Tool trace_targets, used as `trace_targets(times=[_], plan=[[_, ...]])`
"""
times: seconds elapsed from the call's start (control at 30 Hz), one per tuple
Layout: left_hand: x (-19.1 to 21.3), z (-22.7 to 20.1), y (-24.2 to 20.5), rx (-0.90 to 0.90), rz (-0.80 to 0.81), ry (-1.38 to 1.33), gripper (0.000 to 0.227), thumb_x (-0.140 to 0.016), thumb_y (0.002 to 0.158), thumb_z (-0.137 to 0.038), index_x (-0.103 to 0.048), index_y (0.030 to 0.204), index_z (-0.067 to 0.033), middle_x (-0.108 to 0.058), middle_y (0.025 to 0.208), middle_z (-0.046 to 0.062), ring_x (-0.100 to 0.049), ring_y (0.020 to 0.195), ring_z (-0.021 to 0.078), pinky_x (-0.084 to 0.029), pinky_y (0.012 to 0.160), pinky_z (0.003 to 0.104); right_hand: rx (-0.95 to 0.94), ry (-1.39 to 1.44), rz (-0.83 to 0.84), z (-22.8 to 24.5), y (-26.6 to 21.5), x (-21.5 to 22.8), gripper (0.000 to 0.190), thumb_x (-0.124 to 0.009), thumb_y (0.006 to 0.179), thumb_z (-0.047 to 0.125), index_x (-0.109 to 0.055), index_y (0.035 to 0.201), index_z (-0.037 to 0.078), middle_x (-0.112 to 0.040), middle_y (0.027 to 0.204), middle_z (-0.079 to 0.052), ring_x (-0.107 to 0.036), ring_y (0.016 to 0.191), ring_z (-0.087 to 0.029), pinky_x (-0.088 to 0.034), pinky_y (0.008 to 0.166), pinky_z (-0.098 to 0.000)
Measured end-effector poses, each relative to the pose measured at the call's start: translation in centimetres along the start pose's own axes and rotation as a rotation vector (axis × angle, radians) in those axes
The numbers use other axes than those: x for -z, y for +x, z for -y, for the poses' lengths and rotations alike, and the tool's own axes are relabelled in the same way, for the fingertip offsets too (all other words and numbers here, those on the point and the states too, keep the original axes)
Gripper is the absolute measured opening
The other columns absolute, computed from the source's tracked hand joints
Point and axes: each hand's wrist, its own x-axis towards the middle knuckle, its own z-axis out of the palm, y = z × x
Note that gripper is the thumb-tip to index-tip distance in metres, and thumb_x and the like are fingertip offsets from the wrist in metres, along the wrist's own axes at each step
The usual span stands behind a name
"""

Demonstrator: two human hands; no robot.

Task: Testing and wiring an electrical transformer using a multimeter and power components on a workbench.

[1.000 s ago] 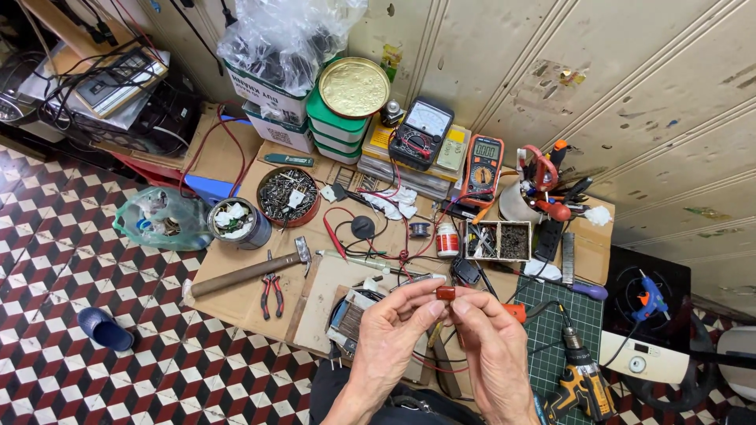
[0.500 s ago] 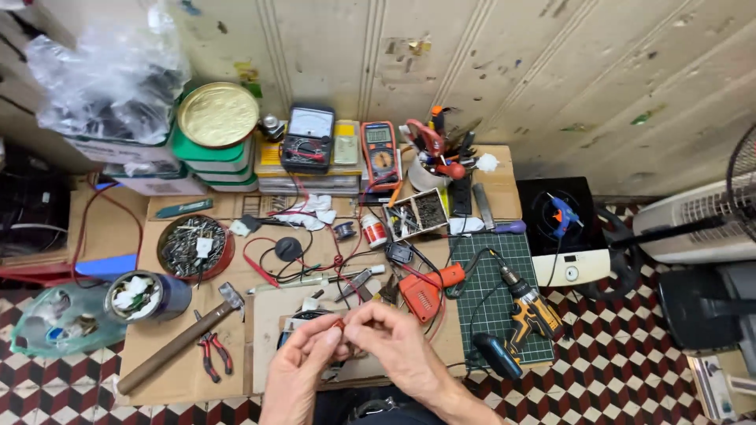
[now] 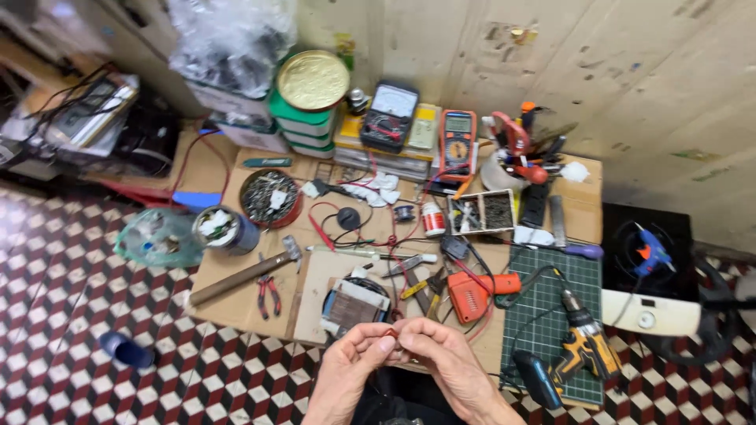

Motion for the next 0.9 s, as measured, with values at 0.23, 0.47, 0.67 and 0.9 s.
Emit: trace_targets(times=[0.23, 0.47, 0.67, 0.9], plan=[[-0.2, 0.3, -2.3, -0.113, -0.07, -0.047, 0.024, -0.072, 0.092, -0.009, -0.07, 0.112, 0.0045, -0.076, 0.095, 0.009, -0.072, 0.085, 0.0143, -0.059, 0.082, 0.027, -0.128, -0.026, 0.044, -3.2, 2.4, 3.1, 0.019, -0.071, 0.089, 0.016, -0.069, 0.098, -0.001, -0.072, 0.099, -0.007, -0.068, 0.091, -0.015, -0.054, 0.089, -0.0328], [2.7, -1.4, -6.1, -0.25, -0.203, -0.086, 0.022, -0.071, 0.093, -0.007, -0.069, 0.111, 0.0053, -0.074, 0.096, 0.008, -0.072, 0.086, 0.0128, -0.06, 0.083, 0.027, -0.265, -0.184, 0.123, -3.1, 5.4, -1.8, 0.023, -0.072, 0.085, 0.014, -0.072, 0.1, -0.003, -0.075, 0.103, -0.011, -0.07, 0.095, -0.019, -0.055, 0.09, -0.036], [7.5, 0.9, -13.8, -0.425, -0.444, -0.185, 0.023, -0.069, 0.094, -0.008, -0.068, 0.113, 0.0045, -0.074, 0.099, 0.007, -0.07, 0.091, 0.0126, -0.058, 0.086, 0.027, -0.415, -0.417, 0.283, -6.8, 5.7, -10.4, 0.024, -0.073, 0.086, 0.015, -0.072, 0.099, -0.005, -0.075, 0.101, -0.012, -0.07, 0.091, -0.02, -0.056, 0.087, -0.0373], [10.5, 2.3, -24.5, -0.528, -0.773, -0.344, 0.032, -0.065, 0.094, -0.015, -0.068, 0.122, -0.0012, -0.075, 0.105, 0.007, -0.072, 0.097, 0.0122, -0.057, 0.091, 0.026, -0.588, -0.701, 0.562, -16.8, 9.2, -14.9, 0.023, -0.071, 0.088, 0.015, -0.073, 0.101, -0.005, -0.075, 0.094, -0.011, -0.069, 0.086, -0.021, -0.054, 0.081, -0.0376]])
